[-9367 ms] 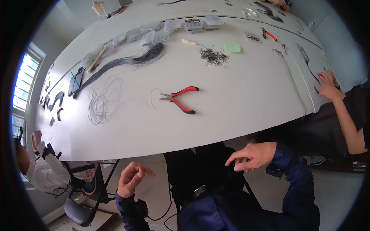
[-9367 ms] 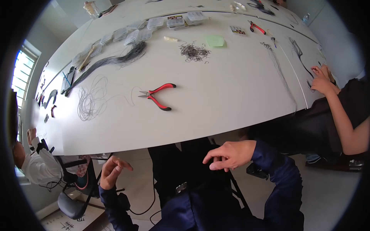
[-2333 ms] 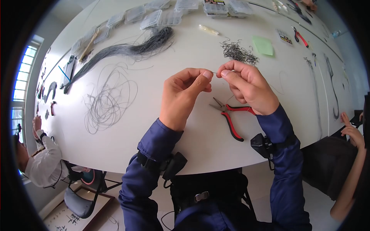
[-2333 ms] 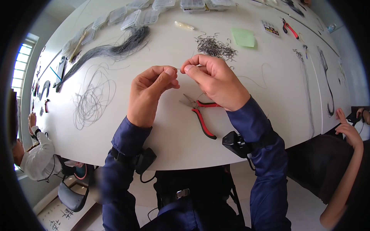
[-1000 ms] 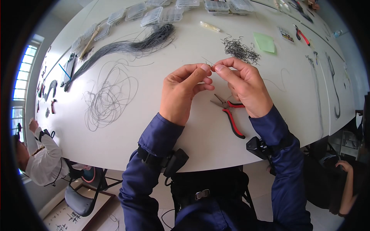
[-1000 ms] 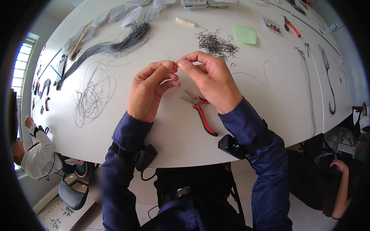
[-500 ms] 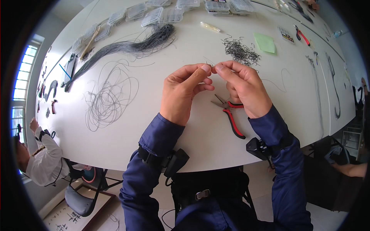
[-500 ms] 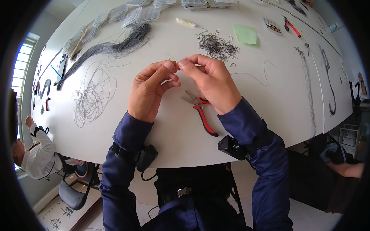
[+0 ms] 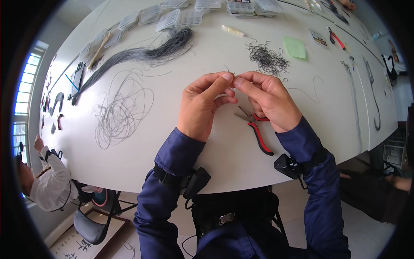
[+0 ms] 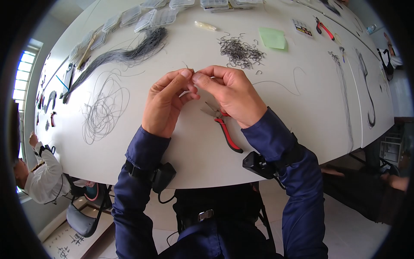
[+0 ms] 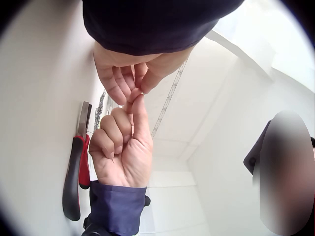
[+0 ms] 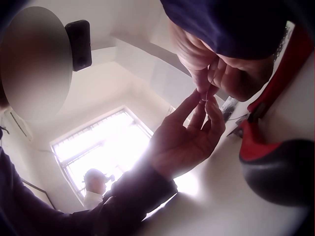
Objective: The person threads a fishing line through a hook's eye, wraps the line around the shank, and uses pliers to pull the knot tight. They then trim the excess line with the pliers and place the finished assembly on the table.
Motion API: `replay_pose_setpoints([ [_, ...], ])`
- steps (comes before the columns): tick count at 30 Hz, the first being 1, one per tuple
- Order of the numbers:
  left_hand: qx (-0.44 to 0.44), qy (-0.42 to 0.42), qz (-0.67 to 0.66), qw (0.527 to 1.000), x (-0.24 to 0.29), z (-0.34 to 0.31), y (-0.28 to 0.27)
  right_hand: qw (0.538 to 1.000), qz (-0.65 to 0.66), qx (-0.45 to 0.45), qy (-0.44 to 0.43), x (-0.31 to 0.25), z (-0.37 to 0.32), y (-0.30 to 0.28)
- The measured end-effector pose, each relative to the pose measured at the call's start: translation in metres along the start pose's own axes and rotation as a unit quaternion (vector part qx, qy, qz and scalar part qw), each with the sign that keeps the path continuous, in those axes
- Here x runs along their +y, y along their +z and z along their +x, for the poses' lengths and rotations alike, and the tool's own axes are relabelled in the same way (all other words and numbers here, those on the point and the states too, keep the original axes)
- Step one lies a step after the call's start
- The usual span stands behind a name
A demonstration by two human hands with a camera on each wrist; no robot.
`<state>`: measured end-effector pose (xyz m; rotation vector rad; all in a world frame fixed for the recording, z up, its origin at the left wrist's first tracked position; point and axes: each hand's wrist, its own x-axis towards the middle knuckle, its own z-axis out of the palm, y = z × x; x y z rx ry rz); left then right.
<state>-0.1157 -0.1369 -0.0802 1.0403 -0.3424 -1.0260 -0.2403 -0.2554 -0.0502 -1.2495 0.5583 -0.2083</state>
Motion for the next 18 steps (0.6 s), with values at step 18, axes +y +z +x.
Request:
replay_pose_setpoints([
  [18,-0.114,0.062,0.23,0.965,0.012,-0.025,0.019,0.956,-0.219,0.013,-0.193,-0.026,-0.028,-0.01],
])
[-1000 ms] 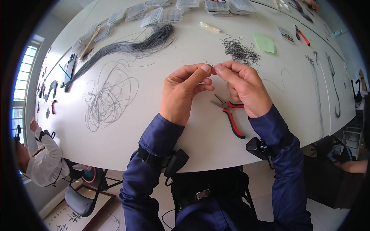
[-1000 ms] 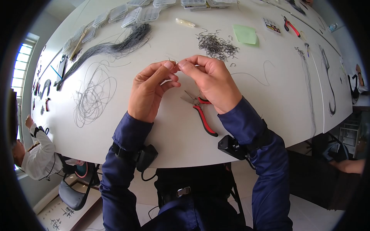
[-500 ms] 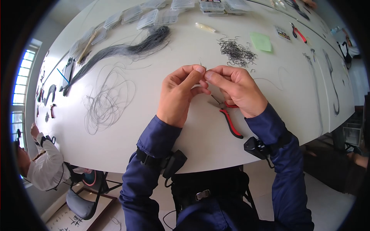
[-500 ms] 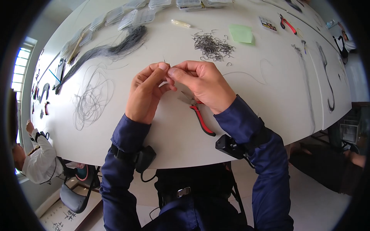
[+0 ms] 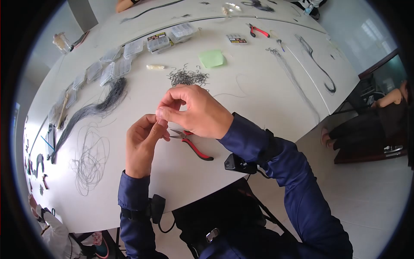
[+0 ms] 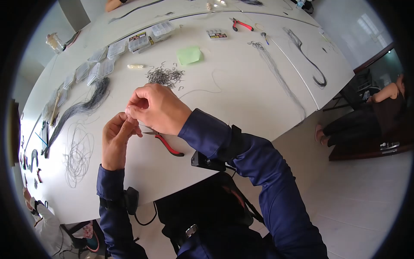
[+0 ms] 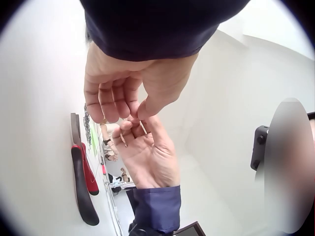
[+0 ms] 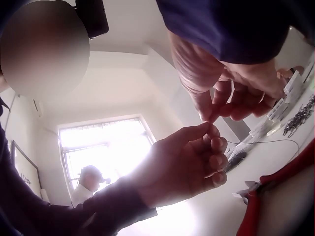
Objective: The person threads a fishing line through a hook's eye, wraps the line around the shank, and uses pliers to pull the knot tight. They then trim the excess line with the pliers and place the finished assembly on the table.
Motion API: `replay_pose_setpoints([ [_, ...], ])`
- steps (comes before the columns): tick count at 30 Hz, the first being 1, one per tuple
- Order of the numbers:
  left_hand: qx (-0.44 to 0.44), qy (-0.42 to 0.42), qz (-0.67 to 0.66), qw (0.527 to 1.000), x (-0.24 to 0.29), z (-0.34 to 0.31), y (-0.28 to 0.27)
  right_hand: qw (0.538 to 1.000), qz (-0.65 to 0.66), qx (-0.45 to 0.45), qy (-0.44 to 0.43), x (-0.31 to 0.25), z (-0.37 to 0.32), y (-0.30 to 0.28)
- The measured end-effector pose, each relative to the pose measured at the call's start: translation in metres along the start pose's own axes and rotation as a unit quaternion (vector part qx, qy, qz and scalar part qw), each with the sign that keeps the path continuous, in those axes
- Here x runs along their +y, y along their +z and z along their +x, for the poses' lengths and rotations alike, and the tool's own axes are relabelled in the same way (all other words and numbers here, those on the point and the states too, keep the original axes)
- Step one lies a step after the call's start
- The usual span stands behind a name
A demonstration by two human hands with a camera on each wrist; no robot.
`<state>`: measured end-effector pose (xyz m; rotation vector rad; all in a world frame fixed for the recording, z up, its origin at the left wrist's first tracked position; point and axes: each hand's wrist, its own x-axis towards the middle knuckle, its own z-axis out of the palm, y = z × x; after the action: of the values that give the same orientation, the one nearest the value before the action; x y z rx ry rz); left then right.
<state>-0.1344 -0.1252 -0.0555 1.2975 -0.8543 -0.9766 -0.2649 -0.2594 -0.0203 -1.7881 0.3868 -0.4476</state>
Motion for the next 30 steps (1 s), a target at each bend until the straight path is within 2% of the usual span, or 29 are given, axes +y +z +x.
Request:
replay_pose_setpoints([
  [3,0.009,0.004,0.02,1.0,0.0,-0.013,0.002,0.998,-0.039,0.027,-0.036,0.001,-0.009,0.0],
  [5,0.019,0.02,0.013,1.0,0.003,-0.022,0.0,0.999,-0.017,0.026,-0.026,0.002,-0.02,-0.005],
  [8,0.044,0.046,-0.037,0.997,0.011,-0.049,-0.016,0.998,-0.006,0.042,-0.035,-0.01,-0.061,-0.028],
  [10,0.083,0.052,-0.026,0.995,0.013,-0.07,-0.031,0.999,0.006,0.036,-0.028,-0.019,-0.106,-0.052],
  [12,0.116,0.042,-0.004,0.992,0.004,-0.087,-0.049,0.998,-0.004,0.047,0.039,-0.02,-0.16,-0.07],
  [14,0.131,0.022,0.001,0.991,-0.008,-0.098,-0.064,0.988,0.007,0.051,0.145,-0.001,-0.213,-0.082],
  [16,0.141,0.007,0.001,0.99,-0.021,-0.103,-0.079,0.96,0.058,0.042,0.271,0.037,-0.259,-0.083],
  [19,0.144,0.014,-0.042,0.989,-0.03,-0.106,-0.088,0.903,0.048,-0.005,0.426,0.15,-0.332,-0.071],
  [22,0.166,0.025,-0.058,0.984,-0.036,-0.104,-0.09,0.859,-0.032,-0.092,0.502,0.255,-0.393,-0.039],
  [24,0.165,0.026,-0.069,0.983,-0.035,-0.104,-0.089,0.818,-0.089,-0.069,0.564,0.281,-0.404,-0.016],
  [27,0.18,0.023,-0.069,0.981,-0.038,-0.11,-0.088,0.841,-0.185,-0.161,0.483,0.387,-0.45,-0.002],
  [30,0.197,0.028,-0.069,0.978,-0.035,-0.108,-0.086,0.813,-0.114,-0.229,0.523,0.449,-0.481,0.009],
])
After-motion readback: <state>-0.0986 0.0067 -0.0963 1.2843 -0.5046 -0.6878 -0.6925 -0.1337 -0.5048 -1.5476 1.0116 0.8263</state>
